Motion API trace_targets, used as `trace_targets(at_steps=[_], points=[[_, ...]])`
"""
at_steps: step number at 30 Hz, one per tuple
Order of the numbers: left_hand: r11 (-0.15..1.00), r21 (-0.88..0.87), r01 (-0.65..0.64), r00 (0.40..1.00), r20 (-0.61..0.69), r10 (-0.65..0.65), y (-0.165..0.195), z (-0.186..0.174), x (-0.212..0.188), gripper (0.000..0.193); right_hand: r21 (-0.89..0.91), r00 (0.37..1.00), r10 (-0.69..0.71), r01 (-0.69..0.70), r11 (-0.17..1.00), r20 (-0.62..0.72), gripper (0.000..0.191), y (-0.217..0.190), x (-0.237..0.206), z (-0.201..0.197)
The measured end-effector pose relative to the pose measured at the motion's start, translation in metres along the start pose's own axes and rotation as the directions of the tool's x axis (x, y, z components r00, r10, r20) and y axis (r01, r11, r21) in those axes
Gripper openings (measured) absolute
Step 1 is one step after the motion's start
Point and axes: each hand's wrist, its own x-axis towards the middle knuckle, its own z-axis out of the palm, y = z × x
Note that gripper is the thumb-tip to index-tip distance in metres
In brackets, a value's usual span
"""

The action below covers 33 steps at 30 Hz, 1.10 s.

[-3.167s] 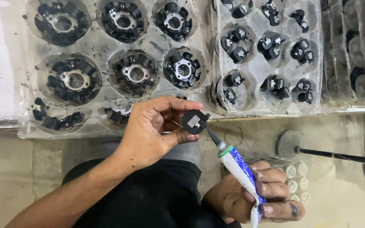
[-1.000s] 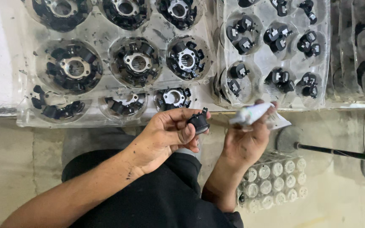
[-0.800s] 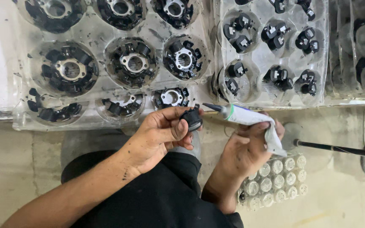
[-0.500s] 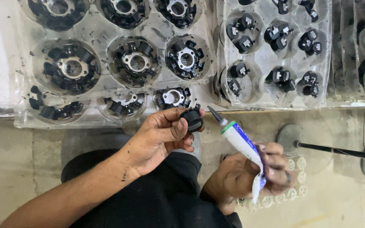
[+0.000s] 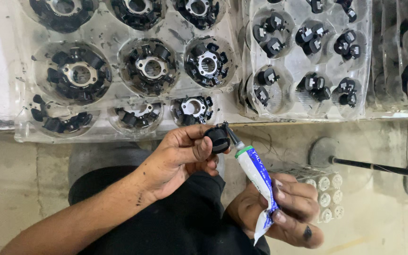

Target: The person picks small black friction-pad components from a plastic tray, squeezes adhesive from a tube onto each one, and places the glued pieces back into the tray. They also hold a round metal hub assembly and press the glued pads onto it, repeating the glue-and-place cycle across many parts.

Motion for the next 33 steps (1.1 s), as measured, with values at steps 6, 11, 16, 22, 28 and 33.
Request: trace_targets(at_steps=[6, 11, 16, 22, 28, 33], points=[[1.0, -0.001, -0.009, 1.0, 0.017, 0.009, 0.0, -0.001, 0.001, 0.043, 0.03, 0.998, -0.054, 0.055, 0.998, -0.02, 0.029, 0.007, 0.003, -0.006], [1.0, -0.002, -0.005, 1.0, 0.012, 0.005, 0.0, -0.001, 0.001, 0.045, 0.039, 0.999, -0.039, 0.038, 0.998, 0.02, 0.028, 0.006, 0.002, -0.01], [1.0, -0.007, 0.007, 1.0, 0.005, -0.007, -0.001, -0.001, 0.001, 0.046, 0.003, 0.999, 0.04, -0.04, 0.999, -0.016, 0.028, 0.001, 0.001, -0.011], [1.0, -0.018, -0.002, 0.999, 0.037, 0.003, -0.001, -0.001, 0.0, 0.045, -0.016, 0.997, 0.073, -0.073, 0.997, -0.006, 0.033, 0.001, 0.004, -0.012], [0.957, 0.231, -0.175, 0.983, -0.013, 0.183, 0.008, 0.01, 0.023, 0.042, -0.023, 0.987, 0.148, -0.149, 0.989, -0.068, 0.039, 0.003, 0.021, -0.027], [0.513, 0.767, -0.385, 0.906, 0.209, 0.368, 0.031, 0.036, 0.071, 0.044, 0.027, 0.969, 0.194, -0.192, 0.981, -0.15, 0.036, 0.009, 0.039, -0.038]])
